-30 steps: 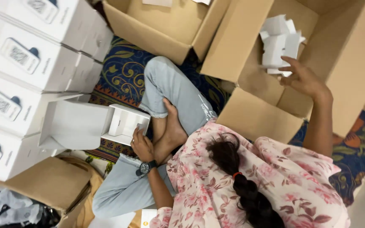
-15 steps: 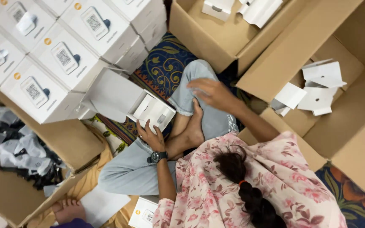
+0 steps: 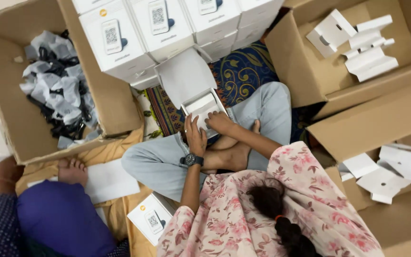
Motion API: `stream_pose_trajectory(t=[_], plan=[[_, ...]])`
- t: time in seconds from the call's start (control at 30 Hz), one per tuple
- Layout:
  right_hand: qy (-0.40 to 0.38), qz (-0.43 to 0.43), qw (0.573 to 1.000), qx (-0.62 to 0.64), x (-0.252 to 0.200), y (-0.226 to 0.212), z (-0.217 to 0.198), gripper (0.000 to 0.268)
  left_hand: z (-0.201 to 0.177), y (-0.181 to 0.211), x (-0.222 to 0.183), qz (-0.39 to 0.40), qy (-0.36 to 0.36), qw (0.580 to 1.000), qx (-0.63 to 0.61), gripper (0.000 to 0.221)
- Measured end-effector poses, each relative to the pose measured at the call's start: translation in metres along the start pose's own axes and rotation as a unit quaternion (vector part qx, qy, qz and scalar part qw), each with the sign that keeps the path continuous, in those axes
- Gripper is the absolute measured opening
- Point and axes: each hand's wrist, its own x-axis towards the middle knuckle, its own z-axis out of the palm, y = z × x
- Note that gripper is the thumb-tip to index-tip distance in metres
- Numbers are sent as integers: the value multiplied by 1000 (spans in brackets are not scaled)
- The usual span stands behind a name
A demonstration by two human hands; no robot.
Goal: The person unboxes small white electronic devices from multiple cardboard boxes and organizes them while sitting on the floor.
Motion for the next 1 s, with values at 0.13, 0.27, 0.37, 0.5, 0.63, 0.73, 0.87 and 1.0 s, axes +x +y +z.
stream_pose_trajectory(t=[0.13, 0.27, 0.37, 0.5, 0.63, 0.73, 0.87, 1.0], plan=[[-30, -58, 998, 26, 1, 6, -9, 21, 1, -4, -2, 17, 5, 1000, 18, 51], [-92, -72, 993, 26, 4, 4, -18, 15, 3, -8, -3, 18, 6, 1000, 17, 50], [-37, -91, 995, -16, -5, 3, -31, 15, 4, -9, -3, -12, 13, 1000, 1, 52], [61, -118, 991, 32, -39, -15, -86, 28, -12, 2, -2, -22, 35, 998, -40, 44], [205, -118, 971, 40, -62, -25, -111, 34, -12, 2, -7, -3, 79, 995, -64, 38], [270, -87, 955, 84, -74, -33, -123, 34, -1, -13, -13, -26, 115, 991, -69, 35], [331, -9, 929, 164, -80, -30, -136, 28, 2, -19, -10, -69, 103, 990, -66, 37], [325, 3, 928, 185, -77, -26, -164, 24, -5, -1, 1, -80, 56, 994, -45, 24]])
